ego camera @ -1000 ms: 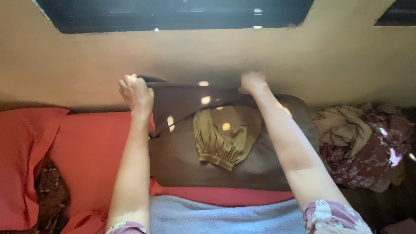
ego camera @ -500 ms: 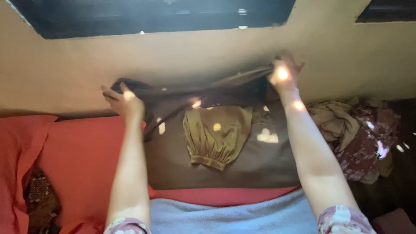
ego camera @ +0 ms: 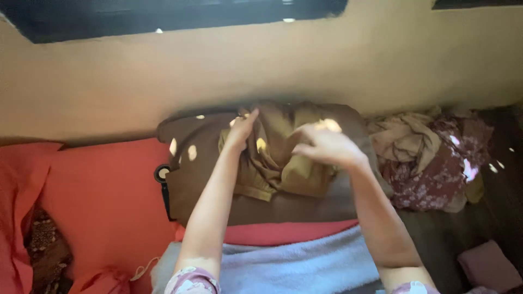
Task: The person folds a brown cloth, a floral top, and a light-colored top by hand on a bed.
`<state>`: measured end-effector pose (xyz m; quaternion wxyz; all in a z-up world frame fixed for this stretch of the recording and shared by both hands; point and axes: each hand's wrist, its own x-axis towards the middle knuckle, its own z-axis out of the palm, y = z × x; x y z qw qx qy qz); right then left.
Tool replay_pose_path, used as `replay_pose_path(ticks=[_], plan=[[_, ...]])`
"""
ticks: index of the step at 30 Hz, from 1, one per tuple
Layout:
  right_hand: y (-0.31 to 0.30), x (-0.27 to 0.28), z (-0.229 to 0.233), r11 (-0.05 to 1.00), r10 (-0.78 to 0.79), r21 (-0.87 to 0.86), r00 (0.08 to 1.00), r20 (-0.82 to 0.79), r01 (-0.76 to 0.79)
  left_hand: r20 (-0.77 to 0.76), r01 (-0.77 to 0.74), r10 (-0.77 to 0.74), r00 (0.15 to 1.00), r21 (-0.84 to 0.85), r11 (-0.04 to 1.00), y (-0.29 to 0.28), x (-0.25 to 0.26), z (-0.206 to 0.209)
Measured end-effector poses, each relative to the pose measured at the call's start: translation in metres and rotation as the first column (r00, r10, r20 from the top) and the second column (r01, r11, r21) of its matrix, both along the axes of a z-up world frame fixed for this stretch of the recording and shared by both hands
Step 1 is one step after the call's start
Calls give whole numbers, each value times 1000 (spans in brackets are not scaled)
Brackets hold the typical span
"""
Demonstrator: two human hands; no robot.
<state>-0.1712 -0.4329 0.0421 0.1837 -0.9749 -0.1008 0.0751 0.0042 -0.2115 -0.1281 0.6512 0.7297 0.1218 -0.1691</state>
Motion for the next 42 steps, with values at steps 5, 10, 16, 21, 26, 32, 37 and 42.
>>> replay_pose_path(ticks=[5, 10, 16, 21, 26, 32, 37, 42], plan=[[-22, 1, -18, 924, -381, -51, 925, -17, 379, -9, -115, 122, 993, -409, 905, 14, 25, -52], [-23, -23, -16, 989, 143, 89, 943, -301, -122, 23, -181, 220, 975, -496, 849, 17, 39, -62], [-12, -25, -3, 996, -86, -35, 934, -347, 79, -53, -236, 235, 971, -400, 886, 17, 31, -43], [-19, -22, -25, 988, 81, 157, 893, -443, -11, -15, -213, 225, 974, -391, 896, 21, 36, -44], [-52, 45, -87, 856, -501, 116, 864, -58, 504, 264, -197, 156, 952, 133, 971, 28, 44, -53], [-59, 103, -112, 827, -505, 345, 856, 107, 444, 469, -154, 155, 869, -40, 987, 30, 61, -43], [-56, 95, -94, 793, -541, 416, 828, 148, 444, 688, -364, 68, 722, 294, 884, 30, 34, -3], [-46, 26, -68, 921, -385, 125, 911, 150, 369, 665, -262, -232, 710, 556, 789, 13, -15, 37]])
